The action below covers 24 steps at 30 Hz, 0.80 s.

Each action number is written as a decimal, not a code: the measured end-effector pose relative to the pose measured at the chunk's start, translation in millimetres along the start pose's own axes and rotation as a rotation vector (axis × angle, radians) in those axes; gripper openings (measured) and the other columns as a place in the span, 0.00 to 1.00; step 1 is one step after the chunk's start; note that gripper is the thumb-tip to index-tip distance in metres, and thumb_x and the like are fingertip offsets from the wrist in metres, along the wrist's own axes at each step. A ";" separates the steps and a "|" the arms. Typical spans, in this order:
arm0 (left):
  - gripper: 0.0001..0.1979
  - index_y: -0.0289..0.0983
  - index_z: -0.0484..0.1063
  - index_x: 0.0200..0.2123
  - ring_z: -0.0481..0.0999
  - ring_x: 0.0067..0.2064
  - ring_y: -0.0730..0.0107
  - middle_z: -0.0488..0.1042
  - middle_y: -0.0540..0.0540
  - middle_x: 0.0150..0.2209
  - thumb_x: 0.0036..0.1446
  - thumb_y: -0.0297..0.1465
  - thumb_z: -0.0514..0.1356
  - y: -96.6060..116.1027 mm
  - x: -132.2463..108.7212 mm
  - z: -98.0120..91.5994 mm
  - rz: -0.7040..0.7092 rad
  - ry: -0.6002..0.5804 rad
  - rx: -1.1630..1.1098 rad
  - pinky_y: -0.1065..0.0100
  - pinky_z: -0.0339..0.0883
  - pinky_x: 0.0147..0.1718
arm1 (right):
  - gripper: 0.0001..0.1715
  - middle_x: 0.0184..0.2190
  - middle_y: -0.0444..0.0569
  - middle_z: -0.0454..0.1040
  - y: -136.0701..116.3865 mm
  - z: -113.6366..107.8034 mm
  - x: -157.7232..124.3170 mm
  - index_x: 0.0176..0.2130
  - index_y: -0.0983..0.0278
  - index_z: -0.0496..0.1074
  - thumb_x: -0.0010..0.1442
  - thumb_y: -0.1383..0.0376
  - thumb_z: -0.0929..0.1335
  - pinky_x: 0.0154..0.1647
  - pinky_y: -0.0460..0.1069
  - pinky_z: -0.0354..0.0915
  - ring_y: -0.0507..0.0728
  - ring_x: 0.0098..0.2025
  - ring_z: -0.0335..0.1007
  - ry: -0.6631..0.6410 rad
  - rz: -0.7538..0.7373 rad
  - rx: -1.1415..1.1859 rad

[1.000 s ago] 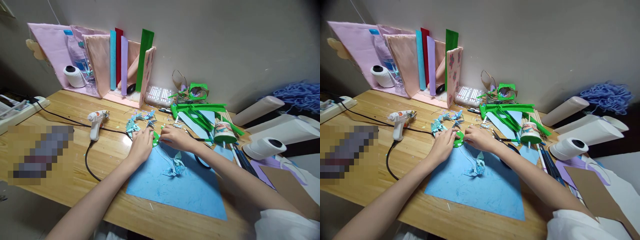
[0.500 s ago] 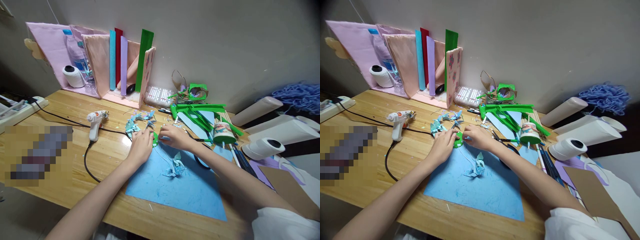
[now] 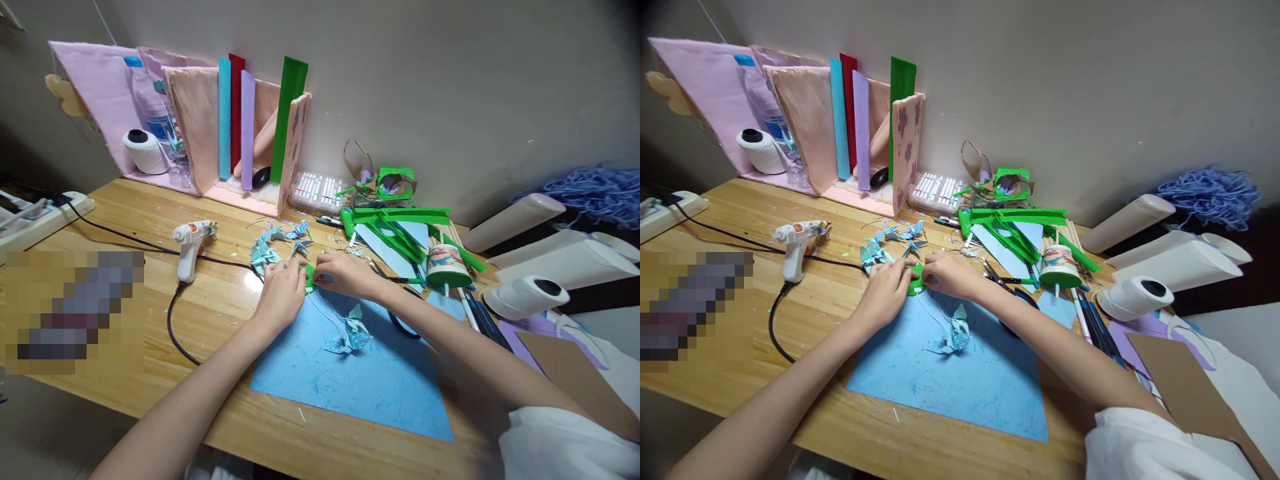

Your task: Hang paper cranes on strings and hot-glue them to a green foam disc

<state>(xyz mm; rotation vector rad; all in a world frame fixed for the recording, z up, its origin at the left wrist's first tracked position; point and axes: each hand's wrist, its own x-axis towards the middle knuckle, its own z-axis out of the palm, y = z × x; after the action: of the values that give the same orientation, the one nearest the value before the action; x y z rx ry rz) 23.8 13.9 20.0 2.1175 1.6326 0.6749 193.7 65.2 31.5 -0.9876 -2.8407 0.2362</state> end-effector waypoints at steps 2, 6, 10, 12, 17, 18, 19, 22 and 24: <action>0.12 0.37 0.66 0.43 0.69 0.47 0.60 0.76 0.44 0.39 0.62 0.28 0.45 0.0 0.0 -0.2 0.005 -0.001 -0.010 0.57 0.54 0.47 | 0.05 0.29 0.46 0.71 0.2 -0.1 0.4 0.31 0.62 0.75 0.53 0.70 0.68 0.30 0.45 0.53 0.52 0.33 0.64 -0.002 0.000 -0.003; 0.12 0.37 0.66 0.42 0.69 0.47 0.60 0.76 0.44 0.41 0.61 0.26 0.45 0.2 0.1 -0.7 0.004 -0.003 -0.020 0.57 0.54 0.47 | 0.06 0.30 0.46 0.71 0.6 -0.2 1.7 0.31 0.62 0.76 0.52 0.70 0.68 0.30 0.45 0.54 0.52 0.33 0.64 -0.005 -0.005 0.009; 0.13 0.37 0.67 0.43 0.69 0.47 0.60 0.75 0.43 0.42 0.61 0.26 0.45 -0.3 -0.2 0.1 0.007 0.008 -0.004 0.57 0.54 0.47 | 0.06 0.30 0.47 0.71 0.8 1.4 2.5 0.32 0.63 0.76 0.53 0.71 0.68 0.31 0.45 0.56 0.52 0.33 0.65 -0.017 -0.002 0.026; 0.13 0.37 0.67 0.43 0.69 0.46 0.59 0.75 0.43 0.42 0.61 0.26 0.45 -0.8 -0.3 1.0 0.006 0.007 -0.002 0.57 0.54 0.47 | 0.06 0.30 0.47 0.71 1.4 2.1 2.3 0.31 0.63 0.76 0.53 0.71 0.68 0.31 0.45 0.56 0.53 0.33 0.65 -0.019 -0.007 0.041; 0.13 0.37 0.66 0.44 0.69 0.46 0.60 0.75 0.44 0.41 0.61 0.26 0.45 -1.1 -0.3 -1.4 0.015 0.011 -0.018 0.57 0.55 0.47 | 0.06 0.30 0.49 0.71 2.1 -8.4 -0.9 0.34 0.65 0.74 0.57 0.69 0.66 0.33 0.46 0.59 0.53 0.34 0.65 0.120 -0.012 0.141; 0.13 0.37 0.66 0.45 0.69 0.46 0.60 0.75 0.44 0.41 0.61 0.26 0.45 -1.0 -0.2 -3.6 0.019 0.021 -0.027 0.57 0.55 0.46 | 0.08 0.31 0.50 0.72 2.1 -12.6 -1.6 0.35 0.66 0.74 0.58 0.69 0.65 0.34 0.47 0.59 0.53 0.34 0.66 0.178 0.011 0.168; 0.13 0.38 0.66 0.45 0.69 0.46 0.60 0.75 0.45 0.40 0.61 0.26 0.46 -0.8 -0.2 -6.4 0.023 0.036 -0.041 0.58 0.55 0.46 | 0.09 0.31 0.50 0.72 2.2 -16.8 -1.9 0.36 0.66 0.73 0.59 0.70 0.63 0.34 0.47 0.59 0.53 0.34 0.66 0.235 0.046 0.194; 0.13 0.39 0.67 0.45 0.69 0.46 0.62 0.76 0.46 0.40 0.61 0.27 0.46 -0.7 -0.2 -16.4 0.030 0.117 -0.111 0.60 0.56 0.46 | 0.11 0.32 0.49 0.73 5.9 -24.2 2.5 0.38 0.66 0.72 0.60 0.71 0.61 0.33 0.46 0.60 0.52 0.31 0.66 0.361 0.203 0.263; 0.12 0.39 0.67 0.44 0.69 0.45 0.63 0.76 0.47 0.37 0.61 0.27 0.47 -1.2 -0.2 -21.6 0.025 0.175 -0.160 0.61 0.58 0.45 | 0.12 0.33 0.50 0.74 12.6 -22.3 13.4 0.40 0.66 0.71 0.59 0.70 0.61 0.33 0.47 0.61 0.52 0.31 0.67 0.403 0.291 0.292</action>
<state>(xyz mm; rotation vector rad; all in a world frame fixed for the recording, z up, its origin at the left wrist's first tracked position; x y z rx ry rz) 10.2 14.1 36.8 2.0153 1.5828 0.9890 194.6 85.7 51.8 -1.2174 -2.2238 0.4135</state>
